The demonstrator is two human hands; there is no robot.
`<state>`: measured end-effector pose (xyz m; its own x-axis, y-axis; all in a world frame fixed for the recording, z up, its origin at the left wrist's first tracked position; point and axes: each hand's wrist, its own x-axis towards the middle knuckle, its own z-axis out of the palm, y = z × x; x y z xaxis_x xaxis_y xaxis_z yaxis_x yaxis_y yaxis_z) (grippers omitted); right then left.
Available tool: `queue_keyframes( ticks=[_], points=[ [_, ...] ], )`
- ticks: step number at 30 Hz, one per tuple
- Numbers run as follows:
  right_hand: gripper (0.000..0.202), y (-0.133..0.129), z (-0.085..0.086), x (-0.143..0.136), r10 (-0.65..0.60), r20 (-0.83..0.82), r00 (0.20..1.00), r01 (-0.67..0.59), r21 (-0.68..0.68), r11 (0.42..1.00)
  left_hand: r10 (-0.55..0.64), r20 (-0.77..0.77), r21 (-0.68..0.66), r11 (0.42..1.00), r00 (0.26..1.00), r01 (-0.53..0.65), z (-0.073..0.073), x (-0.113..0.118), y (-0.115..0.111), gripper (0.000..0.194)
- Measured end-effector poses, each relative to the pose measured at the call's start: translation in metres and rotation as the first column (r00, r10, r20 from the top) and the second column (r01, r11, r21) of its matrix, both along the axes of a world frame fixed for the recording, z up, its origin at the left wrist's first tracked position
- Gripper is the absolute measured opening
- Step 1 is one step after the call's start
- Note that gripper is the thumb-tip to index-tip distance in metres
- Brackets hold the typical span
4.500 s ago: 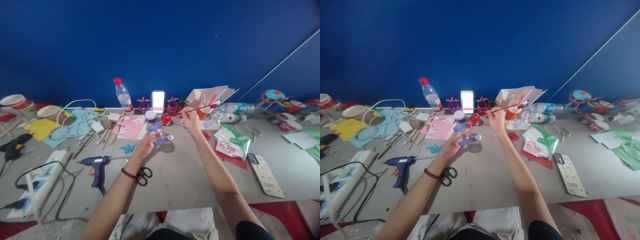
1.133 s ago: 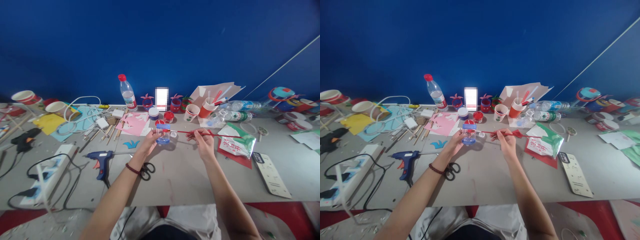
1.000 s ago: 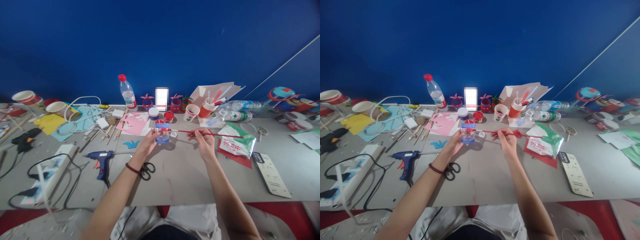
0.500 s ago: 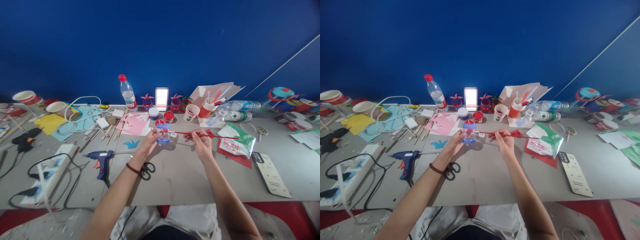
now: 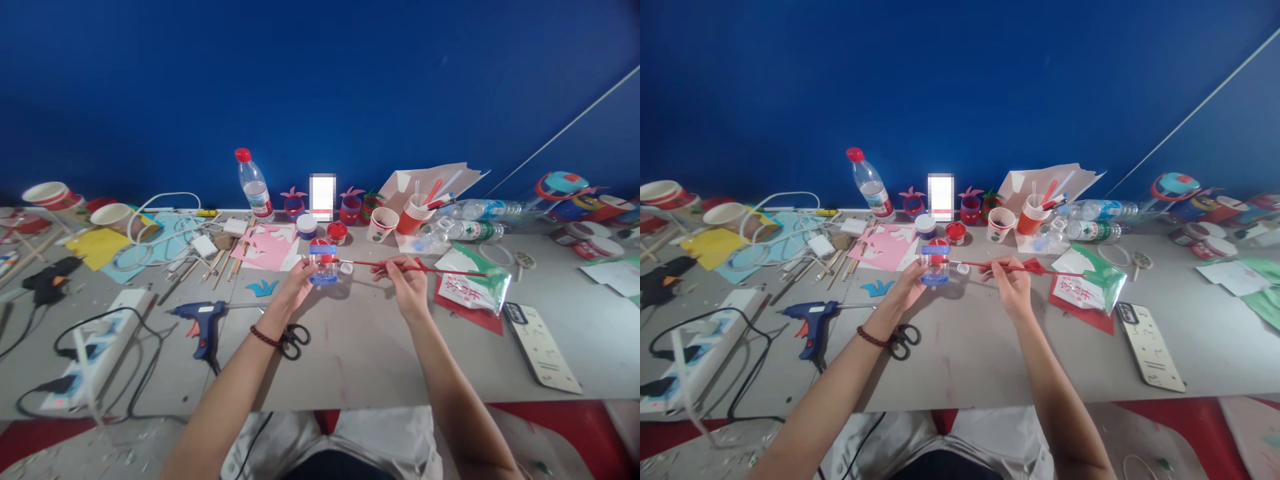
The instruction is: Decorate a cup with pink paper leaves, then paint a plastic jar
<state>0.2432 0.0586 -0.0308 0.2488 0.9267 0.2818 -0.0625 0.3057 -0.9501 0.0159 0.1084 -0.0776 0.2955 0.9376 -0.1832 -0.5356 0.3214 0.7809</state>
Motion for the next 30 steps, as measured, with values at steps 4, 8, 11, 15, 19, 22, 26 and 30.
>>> queue_keyframes(
  ticks=[4,8,11,15,19,22,26,30],
  points=[
    [0.027,0.001,-0.002,0.003,-0.032,0.020,0.999,0.031,0.008,0.999,0.002,0.032,0.020,1.000,0.999,-0.003,0.001,-0.001,0.000,0.038],
    [0.025,0.001,-0.005,0.005,-0.058,0.032,0.998,0.058,0.007,0.998,-0.009,0.053,0.023,1.000,0.999,0.007,0.000,-0.001,0.000,0.037],
    [0.025,0.001,-0.008,0.006,-0.040,-0.061,0.997,0.041,0.013,0.999,-0.005,0.062,0.009,1.000,0.998,0.005,-0.001,-0.001,0.000,0.038],
    [0.024,0.002,-0.011,0.006,0.025,-0.155,0.988,-0.025,0.002,1.000,-0.034,0.058,-0.022,0.999,0.998,0.035,0.001,-0.001,-0.001,0.040],
    [0.027,0.001,-0.010,0.002,0.081,-0.184,0.980,-0.085,-0.016,0.996,-0.059,0.052,-0.012,0.998,0.997,0.060,0.003,-0.001,-0.003,0.043],
    [0.029,0.000,-0.008,0.000,0.081,-0.177,0.981,-0.087,-0.030,0.996,-0.059,0.044,0.002,0.998,0.997,0.059,0.002,-0.001,-0.003,0.042],
    [0.029,0.001,-0.008,-0.001,0.078,-0.159,0.984,-0.084,-0.032,0.996,-0.074,0.038,-0.002,0.997,0.997,0.074,-0.001,-0.001,-0.002,0.042],
    [0.029,0.002,-0.008,0.001,0.069,-0.164,0.984,-0.076,-0.035,0.997,-0.089,0.039,-0.011,0.996,0.995,0.089,0.001,-0.001,-0.002,0.043]
  ],
)
